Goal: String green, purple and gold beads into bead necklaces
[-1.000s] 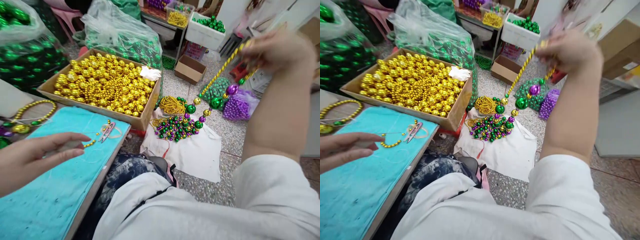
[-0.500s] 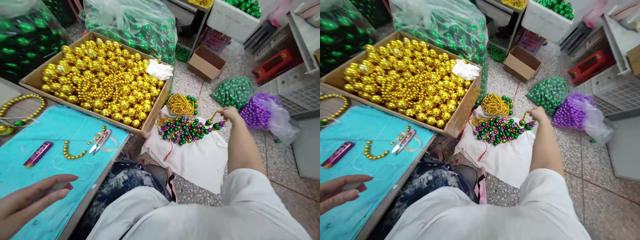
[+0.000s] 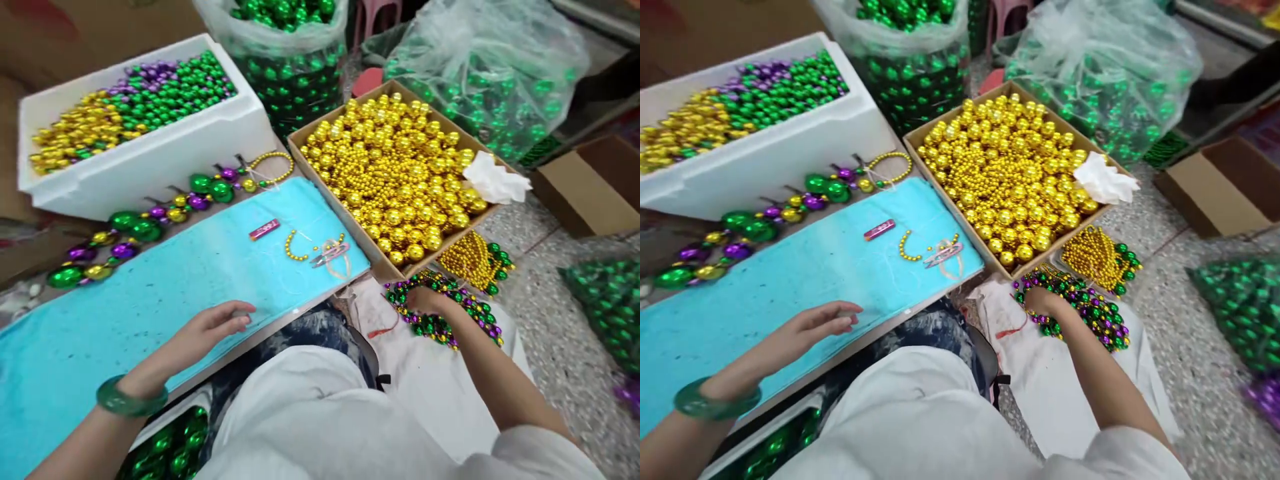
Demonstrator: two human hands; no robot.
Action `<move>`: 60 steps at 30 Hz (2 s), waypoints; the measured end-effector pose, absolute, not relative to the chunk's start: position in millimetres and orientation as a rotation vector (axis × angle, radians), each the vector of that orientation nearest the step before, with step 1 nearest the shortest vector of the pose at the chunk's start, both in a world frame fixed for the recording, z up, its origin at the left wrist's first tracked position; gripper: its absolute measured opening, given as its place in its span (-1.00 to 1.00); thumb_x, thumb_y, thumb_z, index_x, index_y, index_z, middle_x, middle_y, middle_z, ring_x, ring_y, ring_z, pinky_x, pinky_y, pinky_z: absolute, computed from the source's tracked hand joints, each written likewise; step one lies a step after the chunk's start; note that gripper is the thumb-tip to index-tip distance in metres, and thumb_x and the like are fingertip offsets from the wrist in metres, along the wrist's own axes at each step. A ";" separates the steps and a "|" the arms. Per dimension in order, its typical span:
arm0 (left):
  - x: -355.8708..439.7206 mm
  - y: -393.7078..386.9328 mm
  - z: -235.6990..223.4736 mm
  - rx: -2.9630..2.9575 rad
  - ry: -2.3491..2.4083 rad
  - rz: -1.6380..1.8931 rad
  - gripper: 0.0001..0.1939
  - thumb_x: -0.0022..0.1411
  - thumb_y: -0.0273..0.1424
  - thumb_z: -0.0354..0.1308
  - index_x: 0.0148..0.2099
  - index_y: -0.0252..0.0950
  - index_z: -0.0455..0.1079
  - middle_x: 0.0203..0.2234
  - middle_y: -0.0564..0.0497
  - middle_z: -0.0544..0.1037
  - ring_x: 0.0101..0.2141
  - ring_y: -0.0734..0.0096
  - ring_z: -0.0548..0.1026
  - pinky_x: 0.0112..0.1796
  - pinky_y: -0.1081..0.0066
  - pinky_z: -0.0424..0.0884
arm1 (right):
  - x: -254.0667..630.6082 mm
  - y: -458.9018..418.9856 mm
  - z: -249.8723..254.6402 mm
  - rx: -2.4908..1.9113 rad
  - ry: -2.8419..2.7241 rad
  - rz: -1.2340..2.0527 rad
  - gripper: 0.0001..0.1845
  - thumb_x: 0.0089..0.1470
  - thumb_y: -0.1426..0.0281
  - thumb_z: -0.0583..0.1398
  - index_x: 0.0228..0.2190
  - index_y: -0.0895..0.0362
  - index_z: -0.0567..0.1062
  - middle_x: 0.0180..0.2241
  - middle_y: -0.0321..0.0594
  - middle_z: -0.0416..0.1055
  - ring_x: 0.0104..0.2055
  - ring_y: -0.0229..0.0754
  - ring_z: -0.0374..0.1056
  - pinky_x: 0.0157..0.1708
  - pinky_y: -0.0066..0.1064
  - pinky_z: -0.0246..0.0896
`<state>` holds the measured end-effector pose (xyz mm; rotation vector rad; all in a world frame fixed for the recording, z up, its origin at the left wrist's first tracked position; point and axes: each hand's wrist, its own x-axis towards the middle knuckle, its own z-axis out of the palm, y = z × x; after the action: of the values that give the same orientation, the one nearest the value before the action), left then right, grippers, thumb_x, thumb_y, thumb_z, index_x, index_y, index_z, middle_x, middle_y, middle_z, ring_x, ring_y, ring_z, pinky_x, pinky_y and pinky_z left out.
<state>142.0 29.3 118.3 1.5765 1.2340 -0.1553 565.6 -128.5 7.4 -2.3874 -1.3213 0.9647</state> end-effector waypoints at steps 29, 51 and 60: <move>104.2 66.3 83.9 2.048 1.224 0.390 -0.67 0.33 -0.17 -0.03 -0.17 -0.22 0.50 -0.30 -0.03 0.57 -0.25 0.30 0.52 -0.20 0.37 0.42 | 413.8 121.8 67.8 -2.382 -1.824 0.526 -0.80 0.11 0.35 0.16 -0.33 0.17 0.57 -0.28 -0.10 0.56 -0.24 -0.13 0.42 -0.31 -0.42 0.17; 235.9 113.3 51.7 2.909 0.574 0.076 -0.77 0.29 -0.57 -0.02 -0.18 -0.30 0.46 -0.30 -0.12 0.48 -0.25 0.18 0.40 -0.27 0.26 0.36 | 450.2 -0.9 83.0 -2.519 -2.106 0.613 -0.76 0.28 0.37 0.02 -0.22 0.11 0.47 -0.16 -0.11 0.41 -0.15 -0.12 0.39 -0.33 -0.41 0.12; 237.8 141.1 48.0 2.809 0.938 0.111 -0.67 0.31 -0.57 -0.08 -0.02 -0.31 0.46 -0.20 -0.13 0.50 -0.15 0.16 0.41 -0.20 0.27 0.36 | 461.8 -18.6 102.4 -2.420 -1.911 0.667 -0.84 0.24 0.36 0.05 -0.28 0.10 0.42 -0.36 -0.21 0.48 -0.38 -0.18 0.39 -0.47 -0.43 0.00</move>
<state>237.8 141.1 48.0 2.8093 0.9378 0.1108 461.8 -18.6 102.4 -2.4199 -1.9108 0.6667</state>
